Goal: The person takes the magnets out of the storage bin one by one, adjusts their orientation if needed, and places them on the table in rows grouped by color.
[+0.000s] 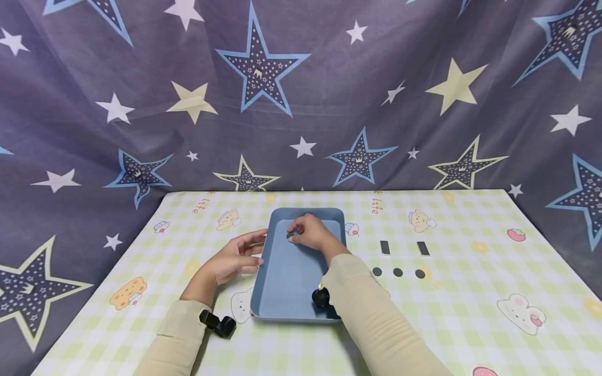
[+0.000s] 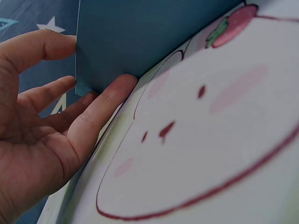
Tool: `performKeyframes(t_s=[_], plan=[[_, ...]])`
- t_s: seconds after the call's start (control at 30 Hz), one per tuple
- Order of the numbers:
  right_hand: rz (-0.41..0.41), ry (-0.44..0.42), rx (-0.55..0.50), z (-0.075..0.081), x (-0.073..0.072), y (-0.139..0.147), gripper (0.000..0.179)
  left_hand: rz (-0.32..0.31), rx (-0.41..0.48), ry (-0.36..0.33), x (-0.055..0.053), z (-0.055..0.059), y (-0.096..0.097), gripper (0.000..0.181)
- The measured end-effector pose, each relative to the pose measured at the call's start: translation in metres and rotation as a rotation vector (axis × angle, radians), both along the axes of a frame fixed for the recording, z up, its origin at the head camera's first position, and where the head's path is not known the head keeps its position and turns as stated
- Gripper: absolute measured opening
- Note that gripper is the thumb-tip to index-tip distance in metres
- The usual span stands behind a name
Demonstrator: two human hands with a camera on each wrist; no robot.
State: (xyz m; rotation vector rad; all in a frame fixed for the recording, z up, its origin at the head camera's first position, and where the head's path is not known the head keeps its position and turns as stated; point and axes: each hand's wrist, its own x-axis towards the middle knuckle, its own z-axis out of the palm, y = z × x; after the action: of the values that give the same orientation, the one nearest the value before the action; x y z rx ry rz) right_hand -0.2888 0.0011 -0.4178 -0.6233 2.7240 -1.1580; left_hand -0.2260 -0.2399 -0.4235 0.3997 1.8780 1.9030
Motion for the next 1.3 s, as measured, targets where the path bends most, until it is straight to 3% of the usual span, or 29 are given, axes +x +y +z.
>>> performKeyframes(t_s=[0.23, 0.7, 0.97, 1.3], plan=[[0.008, -0.001, -0.029, 0.000, 0.001, 0.004, 0.014, 0.001, -0.007, 0.002, 0.000, 0.001, 0.001, 0.082], [0.043, -0.037, -0.190, 0.006, 0.002, 0.007, 0.014, 0.011, -0.020, 0.011, 0.001, 0.002, 0.002, 0.082], [0.053, -0.006, -0.170, 0.011, -0.001, 0.008, 0.014, 0.011, -0.023, 0.005, -0.001, 0.001, 0.003, 0.082], [0.076, -0.031, -0.130, 0.027, 0.004, 0.013, 0.013, 0.018, -0.017, 0.001, 0.000, 0.001, 0.003, 0.082]])
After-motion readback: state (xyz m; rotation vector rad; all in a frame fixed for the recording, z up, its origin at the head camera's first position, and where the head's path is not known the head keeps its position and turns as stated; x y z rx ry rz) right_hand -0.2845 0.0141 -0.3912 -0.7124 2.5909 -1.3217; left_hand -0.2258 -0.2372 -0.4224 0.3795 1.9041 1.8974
